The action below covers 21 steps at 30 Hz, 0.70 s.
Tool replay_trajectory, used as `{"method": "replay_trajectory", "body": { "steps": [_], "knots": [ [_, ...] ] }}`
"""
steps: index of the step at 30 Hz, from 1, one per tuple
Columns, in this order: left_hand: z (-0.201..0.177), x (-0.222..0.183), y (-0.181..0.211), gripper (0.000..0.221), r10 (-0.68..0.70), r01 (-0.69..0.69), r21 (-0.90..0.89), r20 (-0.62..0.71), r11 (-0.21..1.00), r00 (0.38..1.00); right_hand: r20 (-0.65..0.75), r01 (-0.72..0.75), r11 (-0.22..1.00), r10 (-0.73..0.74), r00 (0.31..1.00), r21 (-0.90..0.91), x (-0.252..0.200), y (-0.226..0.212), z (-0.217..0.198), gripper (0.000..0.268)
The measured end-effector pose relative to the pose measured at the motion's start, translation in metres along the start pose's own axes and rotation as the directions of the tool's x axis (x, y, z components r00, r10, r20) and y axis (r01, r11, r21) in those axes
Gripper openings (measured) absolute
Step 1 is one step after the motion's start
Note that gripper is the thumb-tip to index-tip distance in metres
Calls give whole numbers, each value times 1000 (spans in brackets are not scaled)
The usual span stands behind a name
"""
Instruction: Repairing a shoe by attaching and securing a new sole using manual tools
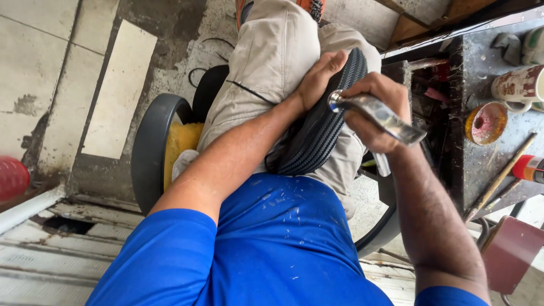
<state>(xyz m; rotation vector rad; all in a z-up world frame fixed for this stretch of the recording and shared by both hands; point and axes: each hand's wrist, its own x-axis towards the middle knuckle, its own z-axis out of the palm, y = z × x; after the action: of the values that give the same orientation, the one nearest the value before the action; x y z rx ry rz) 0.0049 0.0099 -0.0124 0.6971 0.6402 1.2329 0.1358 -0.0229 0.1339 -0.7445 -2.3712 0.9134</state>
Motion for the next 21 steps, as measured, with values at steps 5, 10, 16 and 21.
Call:
{"method": "replay_trajectory", "body": {
  "steps": [5, 10, 16, 21],
  "knots": [
    [3, -3, 1, 82, -234, 209, -187, -119, 960, 965, -33, -19, 998, 17, 999, -58, -16, -35, 36, 19],
    [3, -2, 2, 69, -188, 164, -189, -115, 968, 975, -55, -34, 998, 31, 998, -60, -39, -68, 75, 17],
    [2, 10, 0, 53, -32, 61, -268, 111, 961, 993, -340, -15, 999, 3, 941, -33, -56, -32, 75, 15],
    [3, 16, -3, 48, 62, 35, -432, 207, 901, 976, -481, -168, 986, 140, 866, -15, -54, -3, 51, 19]
  ]
}}
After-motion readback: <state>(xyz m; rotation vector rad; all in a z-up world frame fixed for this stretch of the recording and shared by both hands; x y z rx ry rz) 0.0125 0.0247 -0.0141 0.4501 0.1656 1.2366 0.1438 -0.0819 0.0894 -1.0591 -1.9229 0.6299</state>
